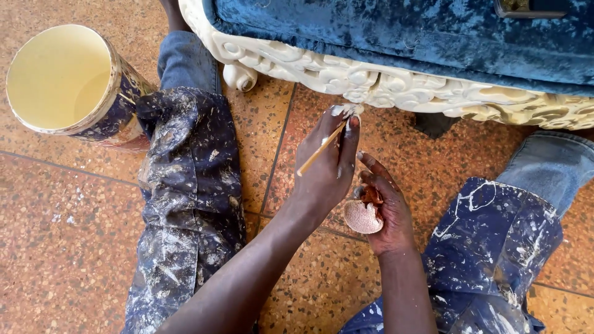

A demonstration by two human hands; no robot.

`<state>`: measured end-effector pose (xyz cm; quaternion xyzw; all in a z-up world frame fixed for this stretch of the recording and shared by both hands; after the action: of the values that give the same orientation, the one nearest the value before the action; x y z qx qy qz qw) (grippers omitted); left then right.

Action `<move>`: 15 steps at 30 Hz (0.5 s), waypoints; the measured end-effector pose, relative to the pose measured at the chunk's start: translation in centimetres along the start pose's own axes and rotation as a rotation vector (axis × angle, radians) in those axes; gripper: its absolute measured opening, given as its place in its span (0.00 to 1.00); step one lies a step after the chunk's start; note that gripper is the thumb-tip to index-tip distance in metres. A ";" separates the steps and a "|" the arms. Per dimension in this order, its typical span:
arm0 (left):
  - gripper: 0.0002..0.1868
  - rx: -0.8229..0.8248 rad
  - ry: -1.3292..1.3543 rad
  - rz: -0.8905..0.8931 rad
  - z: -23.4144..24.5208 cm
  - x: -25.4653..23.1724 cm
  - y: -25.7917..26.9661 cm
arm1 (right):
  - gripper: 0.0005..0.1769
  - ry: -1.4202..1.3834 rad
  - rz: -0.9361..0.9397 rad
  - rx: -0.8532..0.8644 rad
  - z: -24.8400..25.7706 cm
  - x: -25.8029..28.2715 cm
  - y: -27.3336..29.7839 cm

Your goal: A person sitting on the floor uses a small paintbrush to apply paint to the intricate carvings of a furniture frame and a decorative piece.

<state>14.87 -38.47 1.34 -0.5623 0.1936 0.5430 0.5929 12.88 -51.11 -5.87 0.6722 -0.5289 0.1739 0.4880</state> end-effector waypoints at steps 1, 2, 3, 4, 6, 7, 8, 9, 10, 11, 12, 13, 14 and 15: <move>0.18 0.001 -0.002 0.002 -0.6 1.0 0.0 | 0.29 -0.001 -0.003 0.000 -0.4 0.3 0.4; 0.19 0.044 -0.070 -0.022 -1.3 1.9 -0.1 | 0.28 -0.012 -0.002 0.024 -0.8 0.6 0.9; 0.19 0.085 -0.136 -0.052 -2.0 2.7 -0.3 | 0.28 -0.024 0.004 0.051 -1.3 1.0 1.2; 0.19 0.084 -0.136 -0.055 -2.1 2.6 -0.7 | 0.28 -0.025 0.006 0.053 -1.0 1.0 1.0; 0.22 0.268 -0.389 -0.096 -2.9 2.4 -1.6 | 0.28 -0.080 -0.025 0.053 -0.5 1.0 0.6; 0.22 0.269 -0.390 -0.100 -3.1 3.0 -1.5 | 0.28 -0.083 -0.023 0.054 -0.1 0.8 0.4; 0.22 0.309 -0.486 -0.148 -3.5 3.5 -1.5 | 0.27 -0.080 -0.015 0.054 0.4 0.6 0.1; 0.22 0.349 -0.582 -0.197 -3.9 4.1 -1.4 | 0.27 -0.077 -0.006 0.054 0.9 0.5 -0.1; 0.22 0.349 -0.582 -0.200 -3.5 3.1 -1.2 | 0.27 -0.079 -0.004 0.054 1.6 -0.1 -0.7; 0.23 0.392 -0.581 -0.167 -3.2 2.2 -0.9 | 0.27 -0.092 0.001 0.057 2.4 -0.6 -1.3; 0.24 0.435 -0.579 -0.134 -3.0 1.3 -0.6 | 0.27 -0.104 0.005 0.060 3.2 -1.1 -1.9; 0.24 0.436 -0.578 -0.135 -3.2 1.4 -0.5 | 0.27 -0.105 0.006 0.058 3.4 -1.2 -2.0; 0.24 0.454 -0.594 -0.125 -3.5 1.5 -0.4 | 0.27 -0.137 0.007 0.065 3.6 -1.2 -2.1; 0.24 0.472 -0.610 -0.114 -3.6 1.6 -0.1 | 0.26 -0.170 0.006 0.073 3.7 -1.3 -2.1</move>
<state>16.91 -40.92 -1.04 -0.2329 0.0964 0.5920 0.7655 13.18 -53.58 -9.59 0.7003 -0.5638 0.1368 0.4159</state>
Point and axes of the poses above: each hand's wrist, its own y-axis away from the middle knuckle, its own z-axis out of the back of the hand, x = y × z, the point moved 2 cm from there along -y, towards the middle knuckle, and after that the axes turned 1 degree about -y, right-handed, at the moved point
